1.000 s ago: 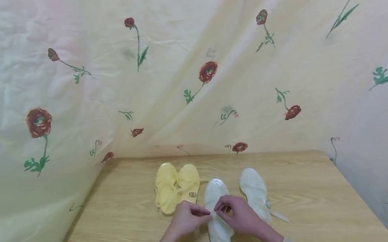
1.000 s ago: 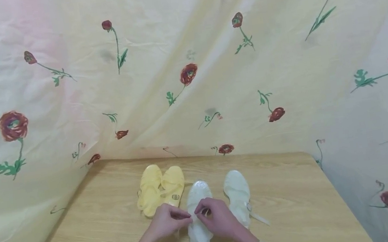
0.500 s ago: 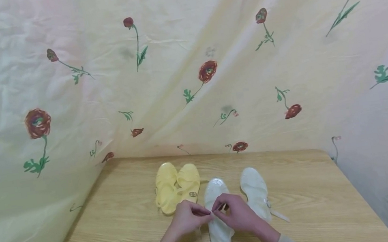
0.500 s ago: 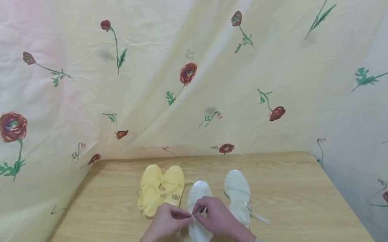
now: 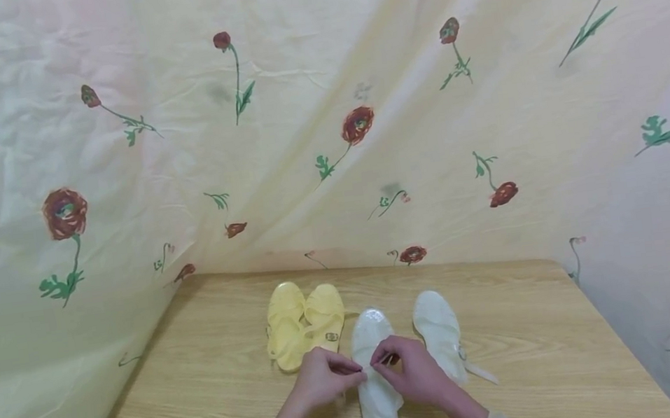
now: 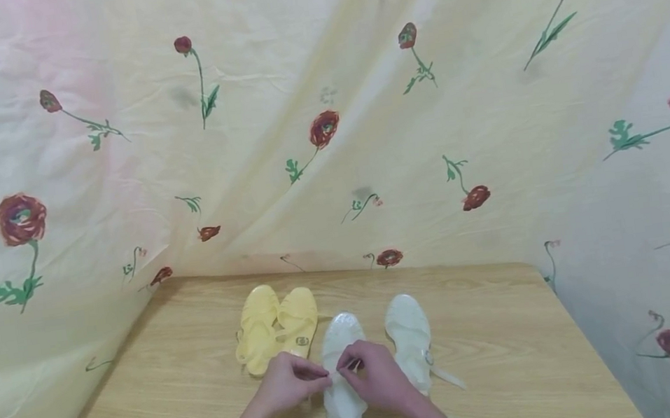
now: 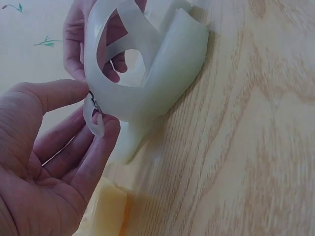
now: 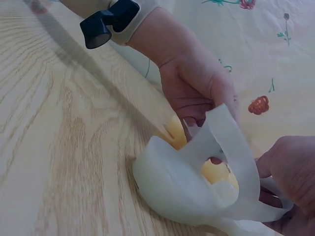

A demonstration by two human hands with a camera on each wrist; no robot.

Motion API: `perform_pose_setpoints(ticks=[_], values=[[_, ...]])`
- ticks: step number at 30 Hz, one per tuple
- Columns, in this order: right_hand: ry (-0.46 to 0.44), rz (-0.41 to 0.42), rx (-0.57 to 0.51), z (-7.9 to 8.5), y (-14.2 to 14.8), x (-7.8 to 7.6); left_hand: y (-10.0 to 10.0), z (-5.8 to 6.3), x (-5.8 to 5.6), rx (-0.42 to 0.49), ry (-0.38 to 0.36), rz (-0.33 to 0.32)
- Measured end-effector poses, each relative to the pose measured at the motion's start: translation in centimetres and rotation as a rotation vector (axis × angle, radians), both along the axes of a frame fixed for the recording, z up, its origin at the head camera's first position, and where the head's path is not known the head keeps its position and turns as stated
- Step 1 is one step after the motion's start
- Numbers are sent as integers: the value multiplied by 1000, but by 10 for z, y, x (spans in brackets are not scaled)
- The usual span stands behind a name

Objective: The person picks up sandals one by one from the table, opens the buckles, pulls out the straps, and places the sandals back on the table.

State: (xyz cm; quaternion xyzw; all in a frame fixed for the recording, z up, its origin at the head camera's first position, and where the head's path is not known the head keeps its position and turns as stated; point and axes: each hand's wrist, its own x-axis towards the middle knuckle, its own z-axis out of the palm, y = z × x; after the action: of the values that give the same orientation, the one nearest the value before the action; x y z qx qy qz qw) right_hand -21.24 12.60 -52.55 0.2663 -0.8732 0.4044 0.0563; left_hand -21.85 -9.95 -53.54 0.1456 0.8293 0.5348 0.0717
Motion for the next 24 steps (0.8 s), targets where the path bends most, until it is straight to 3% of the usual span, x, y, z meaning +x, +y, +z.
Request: perform_pose_setpoints(ticks=[5, 10, 18, 24], values=[[67, 10, 35, 2, -7, -1, 1, 1, 0, 23, 17, 3], [60, 50, 62, 3, -11, -2, 1, 2, 2, 47, 6, -1], [109, 78, 33, 4, -12, -6, -5, 4, 1, 37, 19, 17], [156, 65, 24, -3, -9, -2, -3, 3, 2, 32, 6, -13]])
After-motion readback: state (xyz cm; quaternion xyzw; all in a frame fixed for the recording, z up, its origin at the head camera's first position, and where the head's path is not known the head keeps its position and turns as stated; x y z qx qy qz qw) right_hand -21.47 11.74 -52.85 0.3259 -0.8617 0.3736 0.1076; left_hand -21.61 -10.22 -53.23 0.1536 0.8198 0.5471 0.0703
